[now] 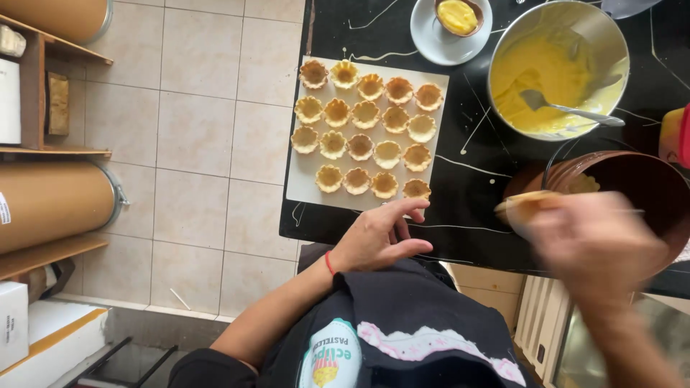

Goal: Filling tart shells with yellow cream and decorating them with piped meringue.

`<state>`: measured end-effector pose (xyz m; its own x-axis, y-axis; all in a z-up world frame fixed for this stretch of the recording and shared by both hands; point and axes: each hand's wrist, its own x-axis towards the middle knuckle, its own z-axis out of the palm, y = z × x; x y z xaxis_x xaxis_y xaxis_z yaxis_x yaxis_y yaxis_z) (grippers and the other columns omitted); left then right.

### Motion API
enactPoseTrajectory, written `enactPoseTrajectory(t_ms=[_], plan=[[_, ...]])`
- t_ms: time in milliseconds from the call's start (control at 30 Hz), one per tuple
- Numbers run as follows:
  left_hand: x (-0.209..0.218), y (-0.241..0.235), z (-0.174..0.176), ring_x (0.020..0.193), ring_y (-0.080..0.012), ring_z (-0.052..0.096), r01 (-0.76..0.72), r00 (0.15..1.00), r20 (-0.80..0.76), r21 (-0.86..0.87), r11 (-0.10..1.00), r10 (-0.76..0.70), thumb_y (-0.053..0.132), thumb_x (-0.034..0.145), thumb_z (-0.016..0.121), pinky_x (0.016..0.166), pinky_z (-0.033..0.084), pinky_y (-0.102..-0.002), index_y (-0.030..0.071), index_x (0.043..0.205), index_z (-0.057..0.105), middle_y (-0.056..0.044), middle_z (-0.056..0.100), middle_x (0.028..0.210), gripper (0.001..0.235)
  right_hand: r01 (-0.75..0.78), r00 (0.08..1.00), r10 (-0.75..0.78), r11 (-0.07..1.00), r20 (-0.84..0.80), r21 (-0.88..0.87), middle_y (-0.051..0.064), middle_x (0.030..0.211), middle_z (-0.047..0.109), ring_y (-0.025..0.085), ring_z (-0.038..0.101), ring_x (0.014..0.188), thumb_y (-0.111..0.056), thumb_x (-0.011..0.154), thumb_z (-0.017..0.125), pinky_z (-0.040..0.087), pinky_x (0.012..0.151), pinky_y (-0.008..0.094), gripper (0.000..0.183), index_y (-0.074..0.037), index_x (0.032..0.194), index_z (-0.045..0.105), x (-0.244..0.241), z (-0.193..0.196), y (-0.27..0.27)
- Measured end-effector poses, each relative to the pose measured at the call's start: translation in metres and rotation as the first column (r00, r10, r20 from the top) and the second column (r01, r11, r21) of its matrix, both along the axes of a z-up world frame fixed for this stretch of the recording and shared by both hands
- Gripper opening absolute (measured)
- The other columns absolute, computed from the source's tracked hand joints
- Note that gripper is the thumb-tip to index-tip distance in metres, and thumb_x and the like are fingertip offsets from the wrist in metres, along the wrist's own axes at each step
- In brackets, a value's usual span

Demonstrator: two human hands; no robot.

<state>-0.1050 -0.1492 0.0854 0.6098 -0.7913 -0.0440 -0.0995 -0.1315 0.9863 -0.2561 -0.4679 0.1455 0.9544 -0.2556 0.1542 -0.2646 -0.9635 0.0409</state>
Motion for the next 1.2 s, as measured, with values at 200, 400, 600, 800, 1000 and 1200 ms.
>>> enactPoseTrajectory(t_ms=[200,400,600,800,1000,1200], plan=[[0.028,0.045,-0.022,0.085,-0.0255,0.079,-0.229,0.951,0.216,0.015,0.973,0.221,0.024,0.098,0.085,0.069,0.065,-0.033,0.017,0.122,0.079,-0.002,0.076,0.098,0.026,-0.295,0.954,0.286,0.843,0.089,0.449,0.0,0.081,0.064,0.028,0.073,0.077,-0.036,0.1,0.075,0.058,0.067,0.041,0.015,-0.02,0.103,0.074,0.095,-0.054,0.147],[0.08,0.129,-0.065,0.085,-0.0316,0.077,-0.556,0.822,0.301,0.234,0.798,0.484,0.01,0.104,0.074,0.078,0.061,-0.04,0.01,0.112,0.08,-0.012,0.075,0.092,0.01,-0.298,0.954,0.265,0.894,0.141,0.335,0.002,0.094,0.07,0.028,0.072,0.091,-0.039,0.106,0.074,0.059,0.079,0.042,0.027,-0.023,0.127,0.077,0.088,-0.095,0.099],[0.096,0.144,-0.118,0.077,-0.0346,0.077,-0.603,0.789,0.371,0.316,0.733,0.489,0.015,0.103,0.076,0.068,0.061,-0.041,0.006,0.109,0.08,-0.015,0.077,0.089,0.011,-0.111,0.993,0.119,0.966,0.021,-0.234,0.01,0.126,0.073,0.032,0.07,0.135,-0.032,0.098,0.083,0.058,0.118,0.043,0.039,-0.013,0.131,0.077,0.03,-0.136,0.032],[0.09,0.144,-0.11,0.082,-0.0414,0.075,-0.639,0.756,0.428,0.317,0.701,0.495,0.02,0.111,0.073,0.068,0.06,-0.043,-0.004,0.125,0.077,-0.025,0.073,0.103,0.029,-0.146,0.979,0.181,0.945,0.098,-0.292,0.01,0.122,0.073,0.032,0.072,0.132,-0.029,0.106,0.072,0.059,0.116,0.043,0.02,-0.013,0.117,0.077,-0.01,-0.148,-0.01],[0.085,0.149,-0.134,0.1,-0.041,0.072,-0.641,0.761,0.393,0.334,0.691,0.516,0.029,0.122,0.06,0.088,0.058,-0.046,0.002,0.131,0.08,-0.021,0.069,0.108,0.035,-0.177,0.971,0.22,0.929,0.099,-0.324,0.007,0.108,0.071,0.028,0.076,0.121,-0.021,0.099,0.076,0.063,0.11,0.039,0.009,-0.013,0.098,0.073,-0.037,-0.148,-0.085],[0.092,0.134,-0.127,0.103,-0.033,0.068,-0.688,0.726,0.331,0.34,0.641,0.603,0.036,0.125,0.049,0.1,0.054,-0.046,0.009,0.136,0.08,-0.017,0.066,0.108,0.042,-0.06,0.956,0.161,0.925,0.245,-0.376,0.0,0.11,0.063,0.024,0.066,0.107,-0.026,0.114,0.079,0.058,0.093,0.038,0.003,-0.024,0.116,0.08,0.062,-0.087,-0.117]])
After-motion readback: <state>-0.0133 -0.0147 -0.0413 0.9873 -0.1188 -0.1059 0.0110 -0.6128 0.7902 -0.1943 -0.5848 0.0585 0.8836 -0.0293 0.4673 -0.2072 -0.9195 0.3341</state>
